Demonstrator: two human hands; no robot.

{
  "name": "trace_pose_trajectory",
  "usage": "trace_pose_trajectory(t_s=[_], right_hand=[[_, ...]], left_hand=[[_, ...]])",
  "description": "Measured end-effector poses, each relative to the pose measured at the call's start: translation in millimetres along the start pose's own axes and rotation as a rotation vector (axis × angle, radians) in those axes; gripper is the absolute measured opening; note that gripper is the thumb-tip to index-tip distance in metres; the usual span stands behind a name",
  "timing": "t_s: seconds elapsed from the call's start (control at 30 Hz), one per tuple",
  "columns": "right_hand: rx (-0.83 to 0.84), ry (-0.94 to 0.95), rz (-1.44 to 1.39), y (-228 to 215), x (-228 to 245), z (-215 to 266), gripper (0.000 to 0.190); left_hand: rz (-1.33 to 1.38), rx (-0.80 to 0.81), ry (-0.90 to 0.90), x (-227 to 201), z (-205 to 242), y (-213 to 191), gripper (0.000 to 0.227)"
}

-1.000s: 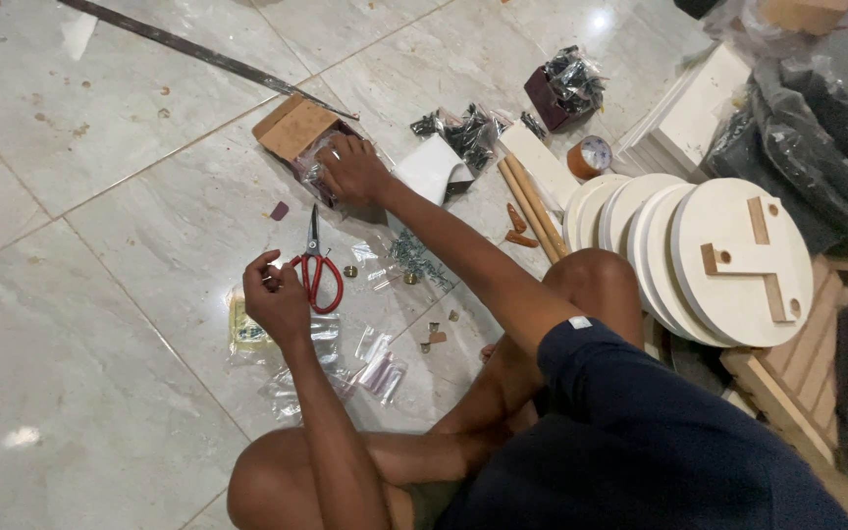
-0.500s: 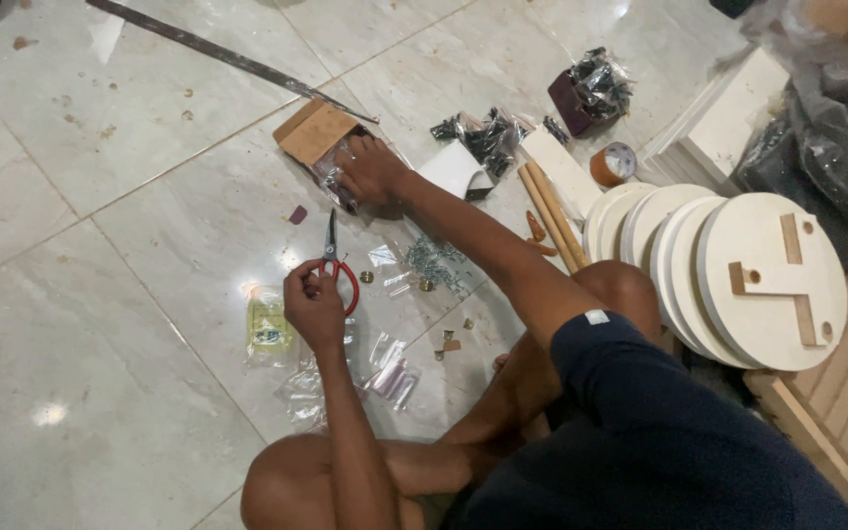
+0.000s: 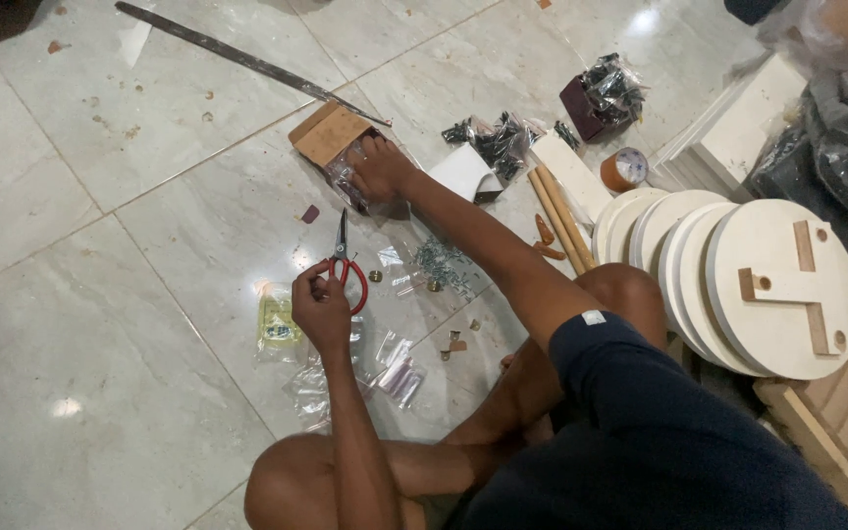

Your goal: The person sits on the floor and sorts through small hardware components, including screws and metal fittings, while handling plastic packaging and a pair of scissors. They pick up and organize the items on the tiled floor near stacks of wooden furniture parts.

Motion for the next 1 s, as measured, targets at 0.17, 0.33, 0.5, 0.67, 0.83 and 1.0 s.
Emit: trace_pose_trajectory(t_s=[0.17,0.33,0.5,0.67,0.83,1.0], right_hand=[[0.205,0.140,-0.036,13,-10,-1,0.042],[0.169,0.166,-0.067,-25,9,9,0.042],[0.020,0.184,-0.147,-2,-4,11,0.054],[-0.270,0.089,-0.239,-10,-11,4,0.044],[-0.315,0.024,-0.397,-11,-11,9,0.030],[-0.171,0.016,-0.299,0,-19,-5,0.018]], left_hand=[[-0.012,-0.025,0.030,8,-5,4,0.026],[-0.031,-0.036,0.117,-13,-11,2,0.026],[-0.014,-0.120,0.201,-18,-9,-5,0.026],[-0.016,-0.165,0.223,-11,-9,-16,0.027],[-0.067,-0.215,0.226,13,-13,-25,0.029],[-0.133,-0.243,0.276,26,-13,-23,0.026]])
Point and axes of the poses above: each hand's wrist, its own z-axis away from the middle knuckle, its own y-axis out of the palm, x = y × z, the point moved 7 cm from there along -z, towards the middle knuckle, and after that the axes turned 11 degrees about -z, right-handed, at the moved point
